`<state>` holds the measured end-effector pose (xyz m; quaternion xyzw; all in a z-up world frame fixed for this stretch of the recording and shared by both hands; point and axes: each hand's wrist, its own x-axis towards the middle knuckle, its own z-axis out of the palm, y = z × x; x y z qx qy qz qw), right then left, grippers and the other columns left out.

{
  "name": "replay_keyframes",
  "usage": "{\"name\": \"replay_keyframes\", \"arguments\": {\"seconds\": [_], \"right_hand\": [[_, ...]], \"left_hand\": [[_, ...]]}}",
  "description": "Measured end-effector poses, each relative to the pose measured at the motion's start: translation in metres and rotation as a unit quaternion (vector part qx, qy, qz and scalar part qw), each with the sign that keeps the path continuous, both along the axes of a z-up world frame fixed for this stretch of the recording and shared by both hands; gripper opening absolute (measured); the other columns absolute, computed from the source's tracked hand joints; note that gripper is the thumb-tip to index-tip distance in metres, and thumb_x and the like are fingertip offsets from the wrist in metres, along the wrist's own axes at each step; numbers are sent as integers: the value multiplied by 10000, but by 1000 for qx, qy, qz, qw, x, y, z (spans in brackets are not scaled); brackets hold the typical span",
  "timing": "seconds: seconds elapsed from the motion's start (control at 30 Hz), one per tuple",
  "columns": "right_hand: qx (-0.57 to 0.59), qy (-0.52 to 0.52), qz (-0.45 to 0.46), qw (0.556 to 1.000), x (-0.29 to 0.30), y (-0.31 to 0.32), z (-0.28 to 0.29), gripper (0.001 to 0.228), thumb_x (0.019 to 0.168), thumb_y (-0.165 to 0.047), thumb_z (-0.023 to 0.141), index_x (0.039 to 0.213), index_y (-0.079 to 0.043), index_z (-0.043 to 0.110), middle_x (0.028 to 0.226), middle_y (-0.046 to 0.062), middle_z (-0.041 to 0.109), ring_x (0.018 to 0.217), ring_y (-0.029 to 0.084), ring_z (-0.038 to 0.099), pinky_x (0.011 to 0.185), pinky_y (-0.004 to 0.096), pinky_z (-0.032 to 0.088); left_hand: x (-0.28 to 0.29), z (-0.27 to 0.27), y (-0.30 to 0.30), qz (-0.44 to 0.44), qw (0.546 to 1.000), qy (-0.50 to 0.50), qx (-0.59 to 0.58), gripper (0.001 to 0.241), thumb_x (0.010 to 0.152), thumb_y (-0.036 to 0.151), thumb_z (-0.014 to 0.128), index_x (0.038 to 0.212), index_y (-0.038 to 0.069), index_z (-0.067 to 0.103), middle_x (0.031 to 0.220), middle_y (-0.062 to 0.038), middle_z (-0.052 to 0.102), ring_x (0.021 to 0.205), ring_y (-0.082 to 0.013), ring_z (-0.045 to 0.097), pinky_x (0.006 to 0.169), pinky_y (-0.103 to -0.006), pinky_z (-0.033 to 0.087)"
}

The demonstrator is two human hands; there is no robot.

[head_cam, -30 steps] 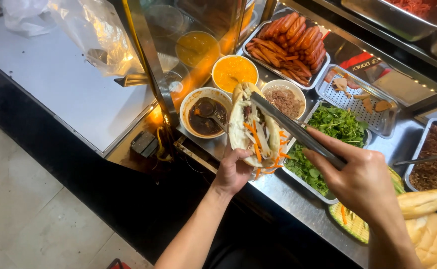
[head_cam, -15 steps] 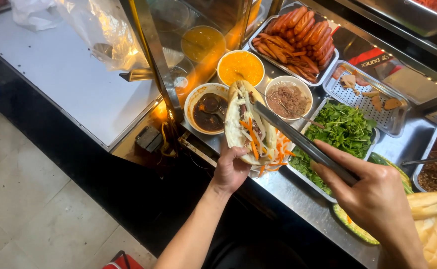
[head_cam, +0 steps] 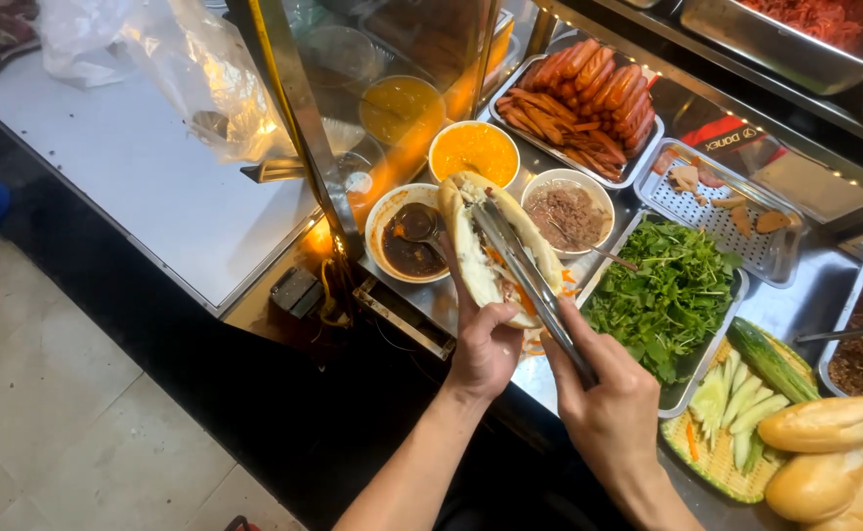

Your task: Preparing Vietnamese Banh Mi sandwiches by cutting bread, adding various meat and vegetable fillings, applying sauces, and toasting them in a press.

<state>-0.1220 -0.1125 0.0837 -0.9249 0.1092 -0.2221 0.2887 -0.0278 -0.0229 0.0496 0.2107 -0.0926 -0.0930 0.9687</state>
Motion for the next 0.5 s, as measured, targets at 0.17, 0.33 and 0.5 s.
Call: {"name": "replay_keyframes", "arguments": {"seconds": [0.17, 0.33, 0.5], "right_hand": [[-61, 42, -26, 997, 0, -8, -6, 454, 929, -304, 727, 1379, -259, 688, 749, 13, 639, 580, 205, 609, 579, 395, 513], [43, 15, 21, 999, -10, -25, 28, 548, 880, -240, 779, 1395, -105, 649, 947, 82, 773, 659, 136, 640, 625, 302, 526], [61, 81, -201, 974, -52, -77, -32, 541, 941, -333, 721, 1451, -162, 657, 1228, 80, 734, 1092, 171, 685, 942, 339, 505]], "left_hand": [[-5, -12, -1, -47, 998, 42, -1, 1014, 772, 22, 564, 1647, 273, 118, 1479, -151, 420, 1277, -277, 478, 1071, -411, 448], [9, -15, 8, -77, 996, 41, 31, 1077, 784, 77, 631, 1651, 341, 51, 1460, -173, 365, 1249, -313, 436, 965, -466, 528], [20, -26, 38, -120, 990, 79, 11, 882, 772, 118, 693, 1556, 118, 287, 1403, -180, 464, 1326, -356, 445, 1077, -572, 450]]}}
